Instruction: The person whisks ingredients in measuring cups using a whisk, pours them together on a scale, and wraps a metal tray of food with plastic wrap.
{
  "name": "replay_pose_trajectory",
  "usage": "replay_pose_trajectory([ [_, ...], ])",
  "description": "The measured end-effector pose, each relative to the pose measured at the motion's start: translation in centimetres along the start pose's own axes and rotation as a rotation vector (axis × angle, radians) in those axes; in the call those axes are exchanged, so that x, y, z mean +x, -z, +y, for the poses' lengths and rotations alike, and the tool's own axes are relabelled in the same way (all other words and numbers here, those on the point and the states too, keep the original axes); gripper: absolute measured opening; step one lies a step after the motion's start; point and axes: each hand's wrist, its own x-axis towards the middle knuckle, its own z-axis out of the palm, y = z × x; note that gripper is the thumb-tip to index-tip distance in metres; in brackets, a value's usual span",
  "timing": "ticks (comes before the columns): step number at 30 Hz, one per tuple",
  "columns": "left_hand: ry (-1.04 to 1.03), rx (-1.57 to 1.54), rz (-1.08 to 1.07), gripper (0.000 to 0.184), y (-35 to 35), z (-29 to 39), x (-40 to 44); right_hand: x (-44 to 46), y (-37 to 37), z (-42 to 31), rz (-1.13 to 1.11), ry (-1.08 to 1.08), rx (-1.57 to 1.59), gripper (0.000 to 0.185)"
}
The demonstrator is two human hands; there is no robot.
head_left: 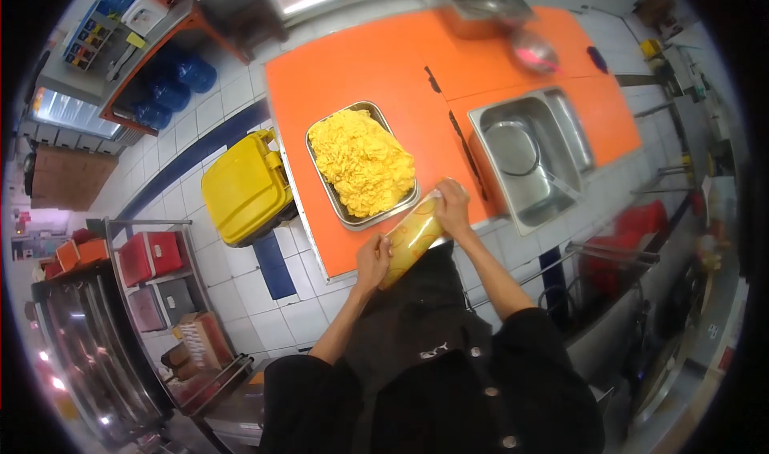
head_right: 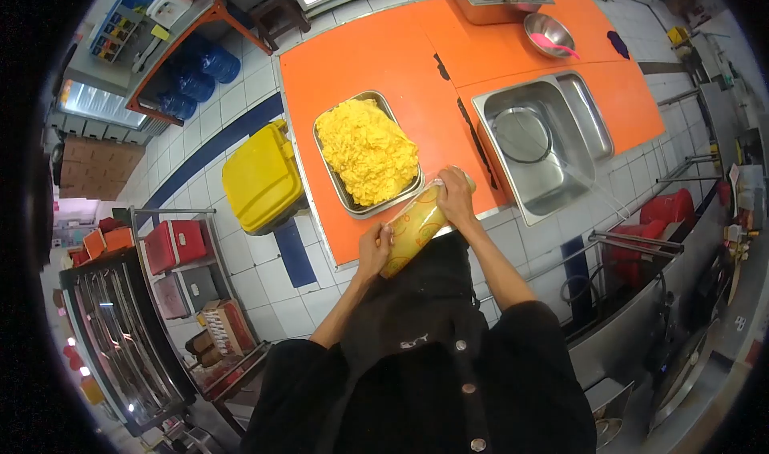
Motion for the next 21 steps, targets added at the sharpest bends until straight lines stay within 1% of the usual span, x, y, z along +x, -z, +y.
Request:
replay_pose_trajectory([
  [2, 0.086, -0.031, 0.046, 0.024, -0.3, 0.0, 0.2, 0.1, -0.7, -0.3, 0.032, 0.024, -0.007, 0.016],
  [6, 0.052, -0.008, -0.025, 0.025, -0.2, 0.8, -0.3, 0.5, -0.9, -0.2, 0.035, 0.045, -0.037, 0.014],
  [7, 0.211, -0.035, -0.215, 0.026, -0.5, 0.4, -1.4, 0.7, -1.1, -0.2, -0.016, -0.005, -0.075, 0.014],
  [8, 0.177, -0.033, -0.242, 0.027, -0.4, 0.2, -2.5, 0.9, -1.1, -0.1, -0.070, -0.046, -0.110, 0.014],
  [10, 0.108, -0.034, -0.297, 0.029, -0.4, -0.3, -4.6, 1.0, -1.1, -0.5, -0.068, -0.056, -0.094, 0.014],
  [12, 0.169, -0.005, -0.019, 0.031, 2.4, 0.7, -2.9, -0.1, -0.6, -0.8, -0.080, -0.058, -0.095, 0.014],
  [13, 0.232, 0.152, -0.101, 0.031, 4.1, 4.3, -2.4, -0.2, -0.4, -0.7, -0.013, -0.004, -0.060, 0.015],
  [14, 0.221, 0.133, -0.064, 0.031, 3.5, 3.9, -2.0, 0.2, -0.2, -0.8, 0.056, 0.057, -0.015, 0.015],
  [15, -0.011, 0.113, 0.025, 0.028, 3.1, 2.9, -2.1, 0.3, 0.7, -1.4, 0.055, 0.081, -0.003, 0.015],
  [16, -0.245, 0.102, 0.104, 0.026, 3.1, 2.4, -1.9, 0.1, 2.2, -2.0, -0.078, -0.013, 0.049, 0.017],
  [17, -0.252, 0.103, 0.112, 0.026, 3.1, 2.6, -1.7, 0.0, 3.4, -2.6, -0.213, -0.113, 0.093, 0.019],
  [19, -0.046, -0.049, -0.025, 0.019, 2.4, 3.4, -1.8, -0.2, 4.9, -3.2, -0.190, -0.060, 0.091, 0.018],
  [20, -0.050, -0.061, -0.022, 0.019, 2.2, 3.7, -1.7, -0.2, 5.5, -3.2, -0.166, -0.013, 0.094, 0.017],
  [21, -0.110, 0.025, -0.051, 0.017, 2.4, 3.9, -1.5, -0.1, 5.8, -3.2, -0.167, -0.007, 0.086, 0.017],
])
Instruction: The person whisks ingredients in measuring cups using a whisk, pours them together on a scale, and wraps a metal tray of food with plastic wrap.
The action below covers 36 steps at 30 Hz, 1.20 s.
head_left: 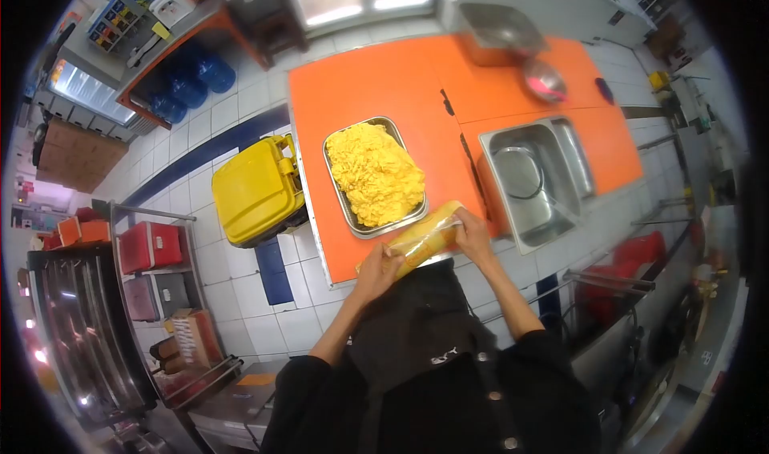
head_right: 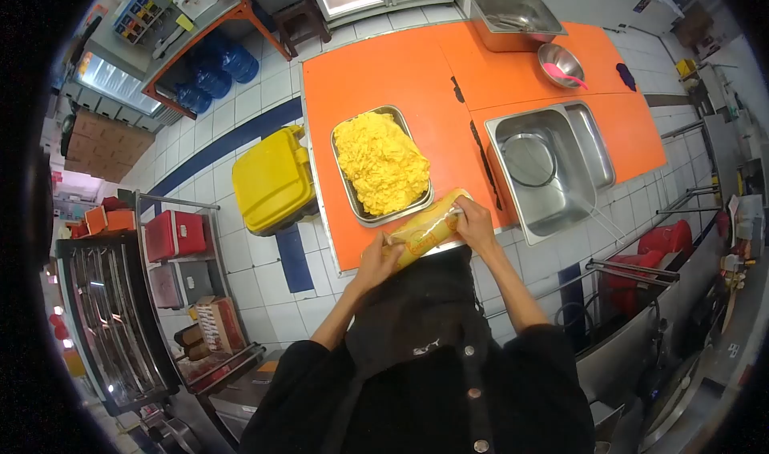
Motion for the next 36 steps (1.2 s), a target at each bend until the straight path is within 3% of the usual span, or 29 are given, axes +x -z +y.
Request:
replay_pose_trajectory([
  [8, -0.260, 0.331, -0.103, 0.033, 1.8, -2.1, 1.9, 1.1, -2.1, 1.2, 0.046, 0.017, -0.086, 0.013],
  [10, -0.025, 0.313, -0.228, 0.030, 2.0, -1.9, 2.1, 1.6, -3.8, 2.6, 0.074, 0.018, -0.126, 0.013],
  [14, -0.098, 0.231, -0.235, 0.029, 1.2, -3.5, 1.9, 2.5, -6.1, 3.8, 0.048, 0.051, -0.257, 0.013],
  [17, 0.018, 0.362, -0.236, 0.032, 0.6, -3.3, 1.3, 3.3, -6.1, 3.9, -0.032, 0.039, -0.252, 0.014],
  [19, 0.219, 0.447, -0.217, 0.034, 0.9, -1.1, 0.3, 3.5, -6.1, 3.8, -0.033, 0.029, -0.262, 0.014],
  [27, 0.094, 0.642, -0.215, 0.022, 1.8, 0.5, -3.0, 3.2, -6.1, 3.9, -0.035, 0.075, -0.268, 0.010],
  [29, 0.099, 0.693, -0.193, 0.019, 2.5, 0.8, -2.7, 2.6, -5.0, 3.4, 0.019, 0.050, -0.114, 0.015],
  [31, -0.514, 0.623, 0.142, 0.014, 3.6, 0.7, -2.9, 0.2, -3.7, 3.9, -0.013, -0.123, 0.025, 0.021],
  [32, -0.511, 0.624, 0.163, 0.014, 4.0, -0.1, -3.5, -0.5, -2.7, 3.7, -0.032, -0.124, 0.009, 0.022],
  [34, -0.209, 0.357, -0.019, 0.010, 4.0, -2.3, -5.4, -1.4, -0.7, 2.5, -0.059, -0.113, -0.010, 0.022],
  [36, -0.106, 0.241, 0.053, 0.011, 3.5, -2.7, -7.2, -1.9, 0.9, 1.6, -0.125, -0.158, 0.029, 0.023],
])
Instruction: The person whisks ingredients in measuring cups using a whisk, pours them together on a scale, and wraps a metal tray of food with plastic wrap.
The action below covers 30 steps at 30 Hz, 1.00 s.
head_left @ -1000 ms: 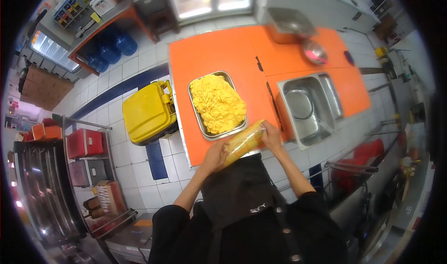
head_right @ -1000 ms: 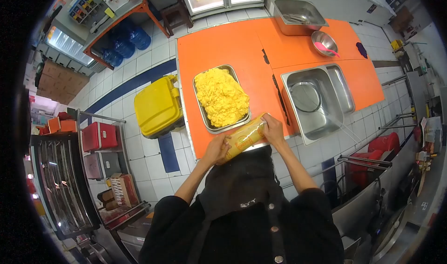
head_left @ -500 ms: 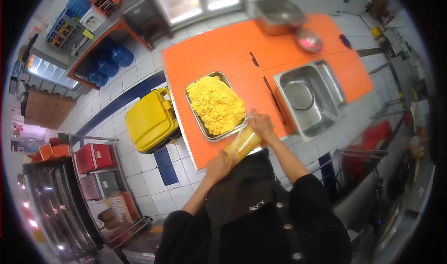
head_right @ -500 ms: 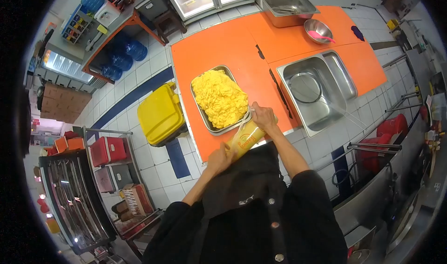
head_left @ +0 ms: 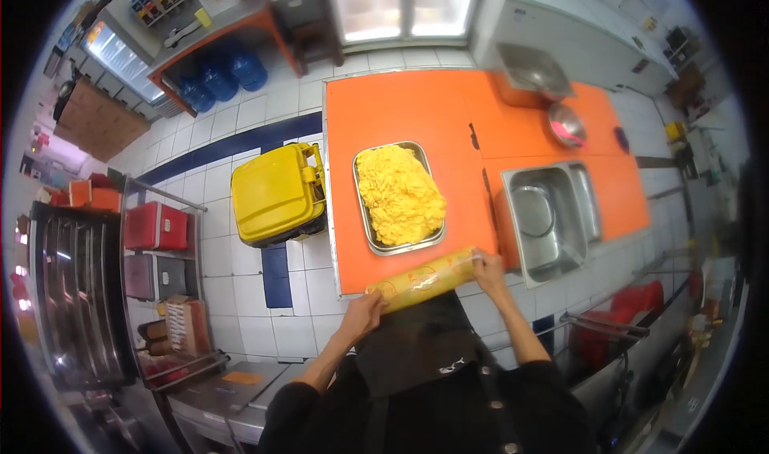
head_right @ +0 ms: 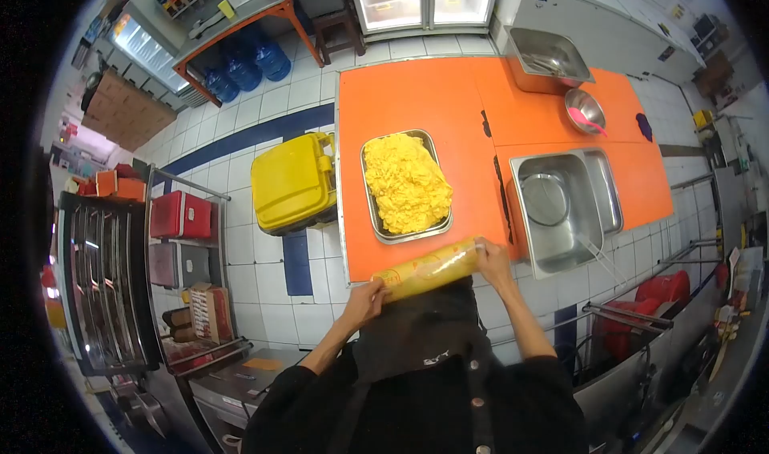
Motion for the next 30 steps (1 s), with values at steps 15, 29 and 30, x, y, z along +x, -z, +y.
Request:
replay_pose_trajectory([
  [15, 0.370, 0.235, -0.067, 0.023, 2.7, 7.4, -0.5, 1.2, 4.9, -4.2, -0.009, 0.044, 0.140, 0.024],
  [29, 0.196, 0.330, 0.137, 0.034, -7.9, 3.9, 8.6, 4.5, 7.7, -3.4, -0.030, 0.371, 0.102, 0.015],
  [30, 0.141, 0.319, 0.139, 0.025, -8.1, 3.2, 8.8, 4.4, 7.9, -3.2, -0.050, 0.363, 0.104, 0.015],
])
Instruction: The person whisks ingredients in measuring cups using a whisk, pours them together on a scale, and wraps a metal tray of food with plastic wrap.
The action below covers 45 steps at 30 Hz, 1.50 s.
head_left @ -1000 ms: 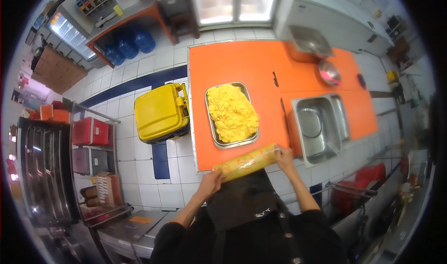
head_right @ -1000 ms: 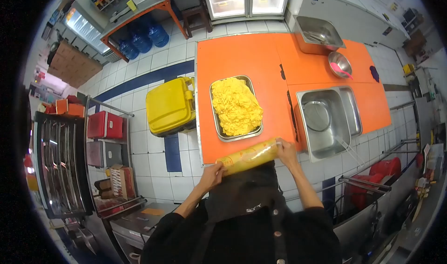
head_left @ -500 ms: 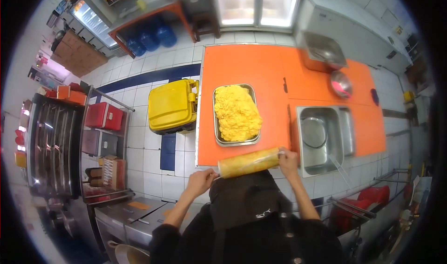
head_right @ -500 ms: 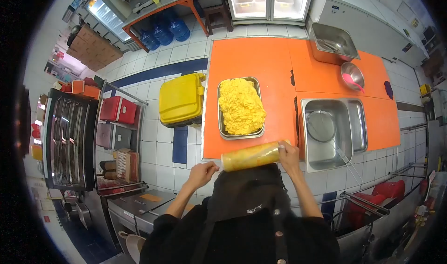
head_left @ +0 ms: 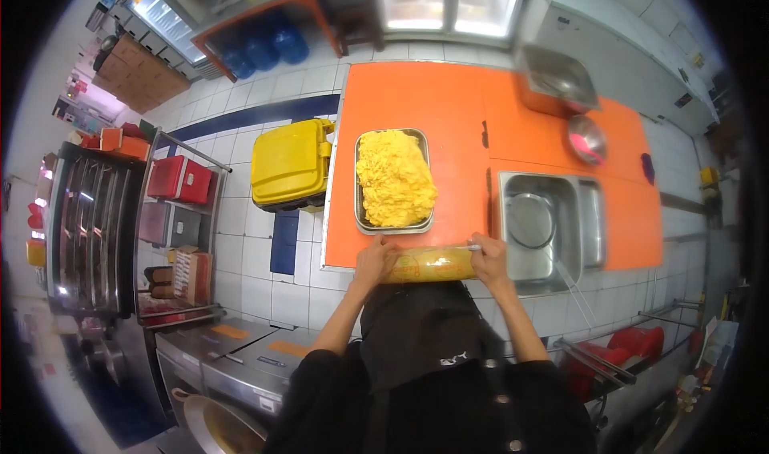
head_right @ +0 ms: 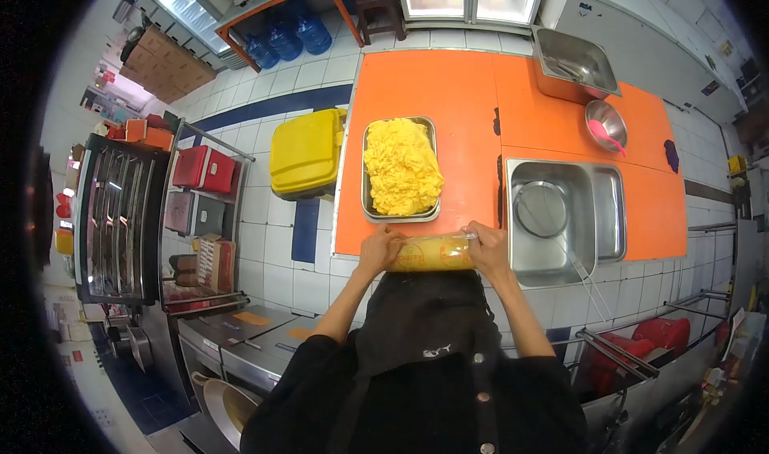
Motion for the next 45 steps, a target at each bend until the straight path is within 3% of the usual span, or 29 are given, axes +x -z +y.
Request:
replay_pose_trajectory([
  [3, -0.072, -0.093, 0.167, 0.009, -0.8, -0.5, 0.4, -0.7, 0.3, 0.5, 0.007, -0.030, 0.024, 0.014],
  [8, -0.119, -0.040, 0.187, 0.005, 3.4, 1.8, -1.6, -0.8, 1.9, -1.3, 0.082, -0.194, 0.091, 0.017],
  [11, -0.137, -0.013, 0.270, 0.005, 5.5, 2.9, -2.4, -1.3, 2.6, -1.0, 0.040, -0.341, 0.122, 0.023],
  [13, -0.128, -0.051, 0.314, 0.005, 6.0, 3.0, -3.2, -1.1, 3.1, -0.7, -0.141, -0.484, 0.157, 0.034],
  [15, 0.244, -0.411, 0.109, 0.010, 6.3, 3.1, -4.0, 0.2, 3.7, -2.1, -0.219, -0.514, 0.119, 0.040],
  [18, 0.164, -0.427, 0.251, 0.014, 6.0, 2.6, -4.0, 1.6, 3.8, -3.5, -0.290, -0.528, 0.104, 0.046],
  [22, 0.233, -0.478, 0.251, 0.013, 6.1, 2.0, -3.6, 2.2, 3.6, -4.9, -0.328, -0.550, 0.166, 0.051],
  [25, 0.349, -0.459, 0.162, 0.015, 5.8, 0.8, -3.0, 3.3, 2.7, -5.6, -0.433, -0.556, 0.012, 0.052],
  [28, 0.386, -0.306, 0.159, 0.018, 6.1, 1.2, -2.8, 2.0, 1.9, -3.1, -0.320, -0.563, 0.075, 0.054],
  [31, 0.450, -0.304, 0.124, 0.021, 4.4, -0.3, -4.5, 2.4, 1.8, -5.1, -0.355, -0.578, 0.073, 0.052],
  [33, 0.516, -0.387, -0.030, 0.024, 2.8, -2.3, -6.3, 2.0, 1.3, -5.7, -0.380, -0.598, 0.076, 0.050],
  [34, 0.504, -0.374, -0.050, 0.024, 2.7, -3.5, -6.1, 1.6, 0.9, -6.1, -0.409, -0.613, 0.075, 0.048],
  [36, 0.482, -0.657, -0.157, 0.025, 3.1, -3.3, -5.7, 1.2, 1.0, -7.2, -0.372, -0.619, 0.039, 0.045],
  [39, 0.312, -0.619, -0.066, 0.023, 8.6, 0.7, -4.7, 2.4, 2.7, -8.0, -0.303, -0.576, 0.024, 0.037],
  [41, 0.213, -0.501, -0.126, 0.021, 12.9, 2.2, -4.2, 2.8, 4.5, -8.4, -0.284, -0.549, 0.039, 0.032],
  [42, 0.124, -0.377, -0.178, 0.020, 14.3, 2.5, -4.1, 3.0, 5.2, -8.5, -0.334, -0.502, 0.112, 0.024],
  [45, 0.102, -0.455, -0.135, 0.021, 15.4, 2.8, -4.8, 5.4, 7.8, -10.2, -0.497, -0.419, 0.197, 0.016],
])
